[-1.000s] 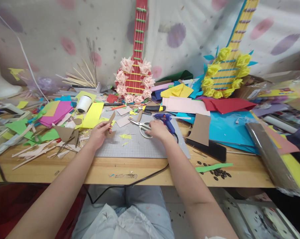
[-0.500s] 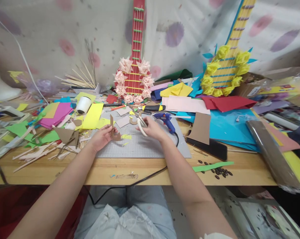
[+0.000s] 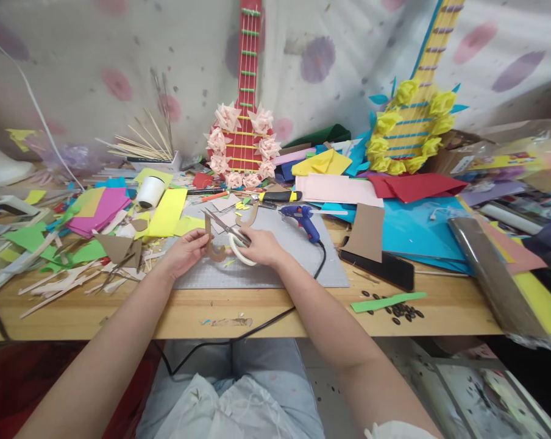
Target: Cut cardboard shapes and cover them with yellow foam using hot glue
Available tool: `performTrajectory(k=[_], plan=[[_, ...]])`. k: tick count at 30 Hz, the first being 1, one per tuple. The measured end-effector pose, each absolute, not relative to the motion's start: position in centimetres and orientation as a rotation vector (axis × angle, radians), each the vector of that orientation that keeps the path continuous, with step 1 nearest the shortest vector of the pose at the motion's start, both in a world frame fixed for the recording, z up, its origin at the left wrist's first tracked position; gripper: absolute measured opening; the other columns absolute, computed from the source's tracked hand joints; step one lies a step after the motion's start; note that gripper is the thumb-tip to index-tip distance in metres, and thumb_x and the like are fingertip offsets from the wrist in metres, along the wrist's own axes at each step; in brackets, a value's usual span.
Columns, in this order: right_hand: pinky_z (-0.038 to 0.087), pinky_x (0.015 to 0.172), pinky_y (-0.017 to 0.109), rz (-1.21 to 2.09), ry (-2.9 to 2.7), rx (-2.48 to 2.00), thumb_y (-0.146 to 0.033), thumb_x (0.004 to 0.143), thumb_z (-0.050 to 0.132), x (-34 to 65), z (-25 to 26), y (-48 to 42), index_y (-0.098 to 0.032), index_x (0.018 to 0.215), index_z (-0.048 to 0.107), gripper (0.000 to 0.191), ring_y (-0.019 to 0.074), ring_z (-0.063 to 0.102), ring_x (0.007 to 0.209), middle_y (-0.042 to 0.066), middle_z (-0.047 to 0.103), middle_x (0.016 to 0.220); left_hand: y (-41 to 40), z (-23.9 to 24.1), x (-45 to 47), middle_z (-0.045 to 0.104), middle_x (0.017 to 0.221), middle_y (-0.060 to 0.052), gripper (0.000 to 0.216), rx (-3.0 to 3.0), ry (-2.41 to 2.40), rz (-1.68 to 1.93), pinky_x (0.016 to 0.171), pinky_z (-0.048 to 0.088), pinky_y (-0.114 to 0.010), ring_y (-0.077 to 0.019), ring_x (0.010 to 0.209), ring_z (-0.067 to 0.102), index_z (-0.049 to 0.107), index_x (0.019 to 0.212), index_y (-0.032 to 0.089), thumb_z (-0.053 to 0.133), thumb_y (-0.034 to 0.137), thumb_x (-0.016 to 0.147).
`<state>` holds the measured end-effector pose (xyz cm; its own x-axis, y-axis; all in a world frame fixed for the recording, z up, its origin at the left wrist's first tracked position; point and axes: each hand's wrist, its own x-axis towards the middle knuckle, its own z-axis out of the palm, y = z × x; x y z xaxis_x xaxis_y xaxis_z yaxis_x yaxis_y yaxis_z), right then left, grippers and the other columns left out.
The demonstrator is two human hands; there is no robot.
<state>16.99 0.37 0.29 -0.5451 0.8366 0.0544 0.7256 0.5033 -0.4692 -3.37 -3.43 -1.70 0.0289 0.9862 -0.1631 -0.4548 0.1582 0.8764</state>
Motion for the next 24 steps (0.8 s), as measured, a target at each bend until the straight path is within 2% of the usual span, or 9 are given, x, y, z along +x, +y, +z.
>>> performTrajectory(k=[7, 24], plan=[[0.026, 0.056, 0.022, 0.564, -2.477, -1.271, -0.062, 0.070, 0.053, 17.19, 0.77, 0.19, -0.020, 0.085, 0.061, 0.045, 0.0116, 0.047, 0.060, 0.001, 0.061, 0.071, -3.36, -1.99, -3.34, 0.062, 0.070, 0.002, 0.027, 0.771, 0.946, 1.292, 0.063, 0.043, -0.020, -0.0072, 0.064, 0.054, 0.062, 0.069, 0.015, 0.081, 0.023, 0.051], [0.025, 0.055, 0.022, 0.598, -2.403, -1.237, -0.060, 0.072, 0.053, 17.06, 0.20, 0.37, -0.019, 0.074, 0.060, 0.041, 0.0101, 0.043, 0.057, -0.001, 0.057, 0.064, -3.33, -2.02, -3.17, 0.062, 0.070, 0.002, 0.027, 0.771, 0.947, 1.310, 0.067, 0.043, -0.020, -0.0071, 0.066, 0.055, 0.062, 0.068, 0.015, 0.081, 0.022, 0.050]])
